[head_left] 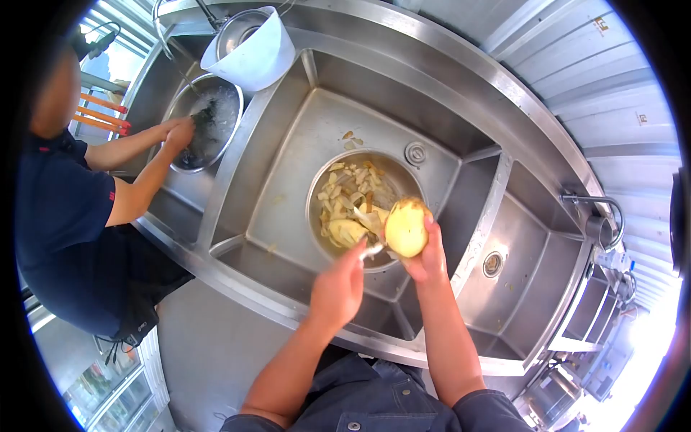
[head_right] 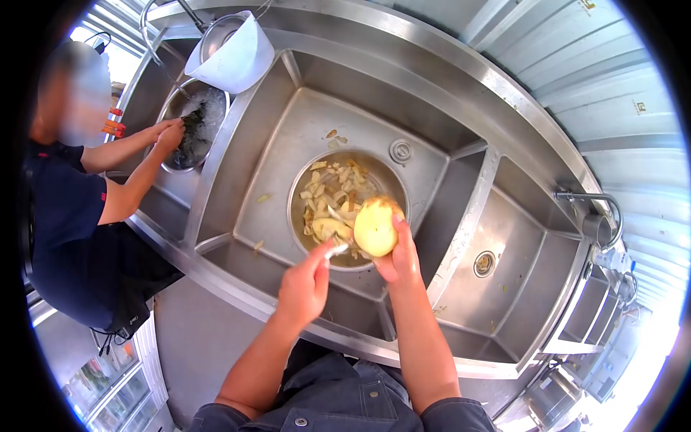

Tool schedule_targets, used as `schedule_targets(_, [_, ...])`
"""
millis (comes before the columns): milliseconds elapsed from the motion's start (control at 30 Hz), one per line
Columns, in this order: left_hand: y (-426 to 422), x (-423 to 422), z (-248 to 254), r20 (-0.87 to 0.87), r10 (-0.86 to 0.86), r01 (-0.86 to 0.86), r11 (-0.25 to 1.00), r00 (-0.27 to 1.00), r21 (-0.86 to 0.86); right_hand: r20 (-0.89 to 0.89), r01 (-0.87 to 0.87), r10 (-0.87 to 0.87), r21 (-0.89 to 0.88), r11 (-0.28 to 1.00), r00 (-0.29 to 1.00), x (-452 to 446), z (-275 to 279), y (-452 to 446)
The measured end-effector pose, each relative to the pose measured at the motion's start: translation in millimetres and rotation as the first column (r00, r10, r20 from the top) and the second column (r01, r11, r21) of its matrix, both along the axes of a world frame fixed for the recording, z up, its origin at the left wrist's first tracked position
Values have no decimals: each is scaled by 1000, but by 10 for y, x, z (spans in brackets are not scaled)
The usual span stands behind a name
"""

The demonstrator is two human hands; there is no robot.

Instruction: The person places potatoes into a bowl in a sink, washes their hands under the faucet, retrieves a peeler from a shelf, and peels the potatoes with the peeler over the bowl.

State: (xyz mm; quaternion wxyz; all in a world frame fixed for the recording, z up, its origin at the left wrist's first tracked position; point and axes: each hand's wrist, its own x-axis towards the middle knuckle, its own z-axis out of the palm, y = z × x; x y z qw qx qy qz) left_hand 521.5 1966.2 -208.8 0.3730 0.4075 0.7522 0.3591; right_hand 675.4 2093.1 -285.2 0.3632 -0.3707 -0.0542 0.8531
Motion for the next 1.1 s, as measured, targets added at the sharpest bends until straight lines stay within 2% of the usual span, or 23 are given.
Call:
schedule_targets(33, [81, -95, -15, -10, 8, -8, 1000, 1000, 2, -10, -8, 8, 2, 1000, 1000, 31, 7, -12])
schedule_targets(100, [208, -267, -26, 79, 11, -14, 999, 997, 33, 16, -205, 205, 110, 972, 979, 83, 120, -52])
schedule_targets(167, [253, -338, -12, 102, 21, -23, 1000, 995, 16, -30, -252, 258, 127, 959, 966, 150, 145, -26])
schedule_targets(233, [273, -357, -42, 139, 19, -16, 1000, 990, -17, 132, -356, 337, 175, 918, 932, 148, 223, 6])
schedule_targets(267, [202, -290, -219, 132, 25, -35, 997, 991, 75, 212, -372, 336, 163, 914, 918, 130, 259, 19])
schedule_targets(300, [185, -253, -179, 117, 34, -43, 996, 993, 73, 198, -378, 344, 166, 911, 918, 120, 281, 41])
schedule_targets(367, [168, -177, -64, 259, 41, -40, 999, 965, -8, 283, -330, 258, 251, 910, 924, 135, 303, 75])
schedule_targets(433, [146, -121, -7, 262, 37, -40, 999, 964, 6, 311, -311, 218, 292, 904, 925, 141, 262, 95])
schedule_targets(500, [97, -46, -8, 291, 5, -4, 1000, 957, -5, 231, -202, 139, 277, 939, 963, 152, 218, 110])
schedule_targets(567, [38, 27, -55, 279, -15, 14, 1000, 960, 6, 218, -181, 117, 303, 936, 969, 150, 176, 111])
schedule_targets(633, [-32, 110, -93, 302, -144, 114, 987, 942, 117, 164, -101, 52, 302, 948, 985, 117, 175, 79])
schedule_targets(667, [-29, 138, -61, 299, -150, 119, 986, 943, 119, 165, -99, 51, 302, 948, 985, 115, 154, 67])
schedule_targets(700, [-23, 128, -30, 299, -152, 121, 985, 942, 119, 128, -63, 29, 265, 962, 991, 111, 112, 53])
schedule_targets(767, [-20, 68, 35, 305, -29, 13, 999, 952, 53, 91, -26, 5, 225, 974, 996, 122, 34, 43])
schedule_targets(833, [-30, -19, 23, 308, -11, 1, 999, 951, 34, 11, 15, -17, 167, 986, 1000, 162, -34, 71])
schedule_targets(967, [-32, -167, 93, 323, -10, 25, 999, 946, -41, -10, 65, -64, 62, 996, 998, 192, -78, 74])
schedule_targets(1000, [-36, -178, 63, 322, -10, 25, 999, 947, -41, -49, 19, -15, 82, 996, 999, 204, -80, 75])
schedule_targets(1100, [-25, -202, -5, 322, 47, -60, 998, 946, 32, -14, 56, -56, 19, 998, 998, 186, -83, 63])
